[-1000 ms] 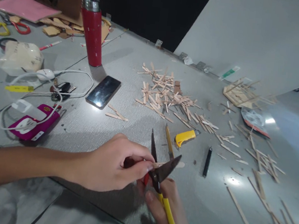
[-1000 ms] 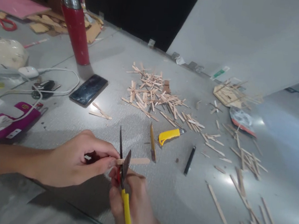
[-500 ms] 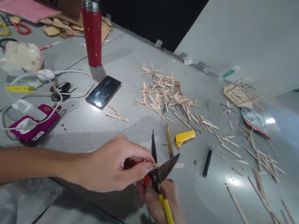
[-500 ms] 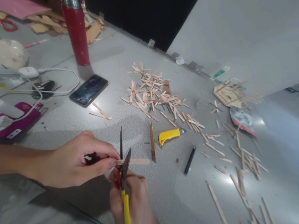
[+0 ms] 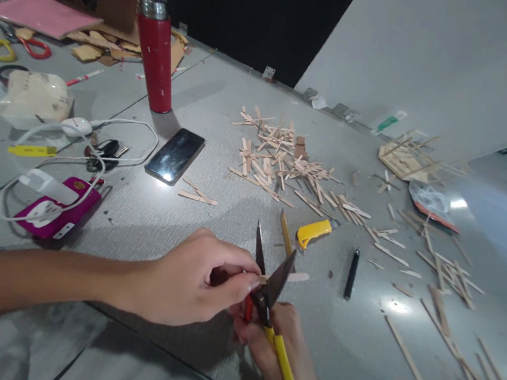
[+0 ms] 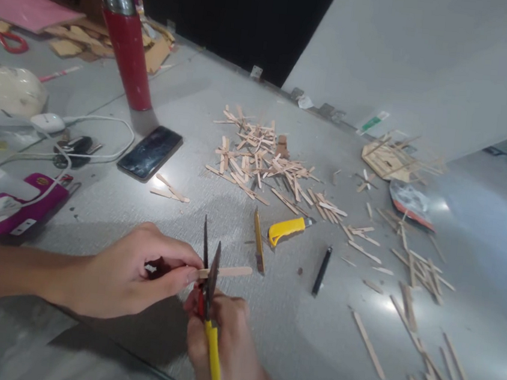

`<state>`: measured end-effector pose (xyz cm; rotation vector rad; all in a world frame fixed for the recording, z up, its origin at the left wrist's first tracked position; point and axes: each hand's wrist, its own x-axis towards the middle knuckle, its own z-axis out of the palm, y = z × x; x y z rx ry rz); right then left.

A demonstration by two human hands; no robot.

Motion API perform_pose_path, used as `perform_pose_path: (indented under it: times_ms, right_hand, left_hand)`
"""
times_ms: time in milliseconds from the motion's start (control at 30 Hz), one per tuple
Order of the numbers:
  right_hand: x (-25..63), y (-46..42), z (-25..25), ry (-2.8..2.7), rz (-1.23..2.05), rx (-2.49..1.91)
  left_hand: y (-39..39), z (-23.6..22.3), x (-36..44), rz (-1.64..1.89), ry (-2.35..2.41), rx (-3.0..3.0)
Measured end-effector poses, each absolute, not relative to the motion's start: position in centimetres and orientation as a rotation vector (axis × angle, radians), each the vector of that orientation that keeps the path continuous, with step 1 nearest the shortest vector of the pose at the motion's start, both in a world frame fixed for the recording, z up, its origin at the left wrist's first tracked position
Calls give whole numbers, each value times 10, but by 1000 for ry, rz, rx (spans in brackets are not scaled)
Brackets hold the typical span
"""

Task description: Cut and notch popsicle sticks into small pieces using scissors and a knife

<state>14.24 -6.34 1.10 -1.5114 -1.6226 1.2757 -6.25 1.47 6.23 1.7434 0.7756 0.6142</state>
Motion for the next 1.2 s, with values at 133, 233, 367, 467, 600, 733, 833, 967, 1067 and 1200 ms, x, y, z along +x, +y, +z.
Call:
perform_pose_path:
  times_ms: [133, 233, 367, 467, 600, 733, 833, 967, 1067, 1200]
  right_hand:
    - [140, -64, 12, -1582, 1323, -1518]
    - [138, -66, 15, -1591, 1280, -1550]
    - [137, -67, 19, -1640, 1211, -1569]
    - [136, -68, 21, -1630, 1200, -1608]
    - [136, -68, 20, -1597, 1230, -1646]
    - [136, -67, 14, -1540, 1333, -1586]
    - [139, -64, 11, -1505, 1425, -1440]
    - [147, -58, 21, -1423, 1628, -1307]
    - [155, -53, 30, -1431, 1787, -1244]
    - [165, -48, 21, -1442, 1614, -1323]
  left_hand:
    - [15, 62, -62, 611, 770, 1736]
    - [15, 61, -62, 611, 769, 1725]
    - [15, 58, -63, 596, 768, 1709]
    - [15, 57, -63, 612, 776, 1717]
    - [16, 57, -62, 623, 781, 1718]
    - [15, 57, -62, 632, 783, 1706]
    - [13, 55, -61, 654, 788, 1658]
    - [12, 53, -61, 788, 829, 1481]
    - [14, 54, -62, 962, 843, 1366]
    - [15, 53, -64, 1012, 852, 1358]
